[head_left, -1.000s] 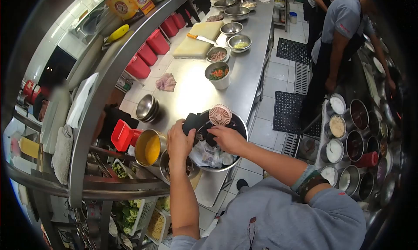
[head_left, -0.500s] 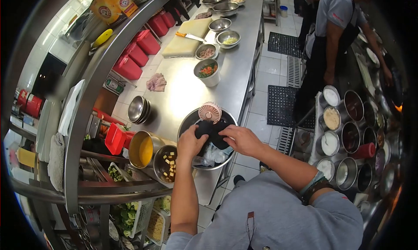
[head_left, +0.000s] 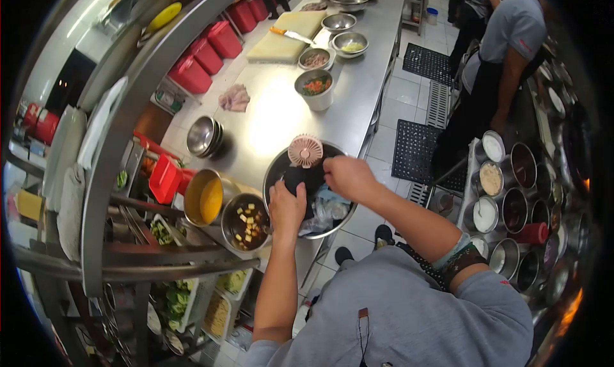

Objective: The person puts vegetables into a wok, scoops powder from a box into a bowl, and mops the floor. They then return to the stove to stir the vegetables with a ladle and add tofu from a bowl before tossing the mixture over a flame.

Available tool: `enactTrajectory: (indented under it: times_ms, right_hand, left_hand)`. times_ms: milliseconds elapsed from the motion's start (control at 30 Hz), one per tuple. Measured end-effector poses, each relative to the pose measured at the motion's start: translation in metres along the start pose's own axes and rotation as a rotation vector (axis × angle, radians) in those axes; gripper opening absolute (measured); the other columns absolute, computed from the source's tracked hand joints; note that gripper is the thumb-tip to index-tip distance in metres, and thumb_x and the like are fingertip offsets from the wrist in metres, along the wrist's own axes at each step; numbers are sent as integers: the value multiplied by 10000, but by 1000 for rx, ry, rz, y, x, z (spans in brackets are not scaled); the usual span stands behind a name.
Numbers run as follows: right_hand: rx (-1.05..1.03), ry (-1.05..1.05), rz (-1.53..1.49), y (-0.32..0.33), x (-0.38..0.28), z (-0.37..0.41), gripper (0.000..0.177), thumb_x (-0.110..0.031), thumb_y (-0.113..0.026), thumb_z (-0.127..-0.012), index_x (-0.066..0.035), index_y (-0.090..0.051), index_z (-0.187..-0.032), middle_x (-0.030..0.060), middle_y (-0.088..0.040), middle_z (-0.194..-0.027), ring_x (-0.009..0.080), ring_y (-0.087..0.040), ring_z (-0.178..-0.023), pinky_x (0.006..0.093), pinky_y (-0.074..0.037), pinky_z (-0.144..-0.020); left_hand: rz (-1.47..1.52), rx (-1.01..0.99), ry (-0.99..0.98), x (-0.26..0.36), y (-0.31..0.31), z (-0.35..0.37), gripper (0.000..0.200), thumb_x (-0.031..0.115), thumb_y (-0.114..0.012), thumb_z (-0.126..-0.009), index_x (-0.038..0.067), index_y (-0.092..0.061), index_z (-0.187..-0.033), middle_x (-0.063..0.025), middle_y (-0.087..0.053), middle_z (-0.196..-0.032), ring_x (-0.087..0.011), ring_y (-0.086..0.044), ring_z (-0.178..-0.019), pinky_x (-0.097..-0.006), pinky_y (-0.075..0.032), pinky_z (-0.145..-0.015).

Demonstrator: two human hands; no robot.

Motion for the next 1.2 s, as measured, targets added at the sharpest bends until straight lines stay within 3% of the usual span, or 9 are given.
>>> enactTrajectory:
  times_ms: [233,433,633,700,767,900,967,1033,1200]
  right_hand:
    - [-149,36,-129,-11,10,5,304,-245,-668,-764,25,-608,-892,220,-597,-866,374,-580,-884,445,-459,-793]
    - [198,-29,-181,5,14,11,239,-178,-668,-742,-27,-624,-922,191,-608,-843,338,-603,-891,414,-493,-763]
    - [-147,240,322,-37,15,11,160,-109,-533,-782,-91,-667,-867,107,-645,-834,256,-661,-734,395,-530,-624]
    - [-230,198,306,-21,13,13,163,-128,-552,-787,-55,-657,-888,137,-644,-839,282,-655,-746,395,-521,-640]
    - [208,108,-149,4,16,22,220,-177,-570,-809,-7,-635,-932,178,-636,-833,327,-641,-785,400,-510,-683]
    - [18,-335,-186,6,44,29,402,-344,-590,-841,25,-599,-999,217,-632,-858,358,-621,-864,391,-495,-754]
    - [61,-265,-145,-29,69,28,416,-351,-565,-844,34,-592,-996,202,-644,-813,317,-655,-747,388,-525,-637]
    - [-429,-588,-667,-39,68,30,378,-294,-524,-832,45,-585,-988,177,-642,-765,252,-659,-631,363,-532,-485]
    - [-321,-669,-852,-51,71,57,297,-132,-464,-826,80,-582,-997,162,-632,-770,219,-640,-549,310,-528,-423]
  left_hand:
    - [106,75,6,14,1,5,433,299,-580,-855,-38,-465,-1102,-276,-504,-1042,-437,-550,-926,-473,-461,-799]
    - [114,45,-89,13,4,14,387,275,-579,-858,-23,-518,-1097,-245,-506,-1075,-437,-520,-948,-468,-431,-810]
    - [-29,159,-137,24,-26,17,375,171,-609,-807,31,-499,-1137,-190,-487,-1066,-379,-476,-988,-470,-393,-838]
    - [-63,153,-152,24,-23,14,387,178,-612,-797,38,-499,-1139,-165,-488,-1055,-344,-477,-992,-475,-391,-818]
    - [-56,83,-168,19,-16,13,394,185,-600,-810,38,-496,-1160,-167,-497,-1072,-349,-471,-1017,-478,-381,-844]
    - [59,222,-229,26,1,19,344,170,-584,-830,73,-532,-1156,-162,-506,-1127,-355,-466,-1058,-468,-359,-899]
    - [17,129,-429,34,0,21,247,174,-594,-824,106,-623,-1060,-130,-522,-1148,-332,-452,-1108,-457,-345,-921]
    - [-62,56,-465,28,-13,29,161,183,-621,-804,120,-678,-941,-109,-525,-1167,-333,-433,-1144,-456,-337,-926]
    - [-36,4,-540,38,-4,45,210,148,-644,-784,110,-677,-988,-150,-495,-1235,-382,-384,-1206,-479,-309,-979]
Point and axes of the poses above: each hand's wrist, its own z-axis away from the middle knuckle, its own y-axis out of the back of the hand, x = y × z, the point moved 1 cm from there along -z, towards the middle knuckle
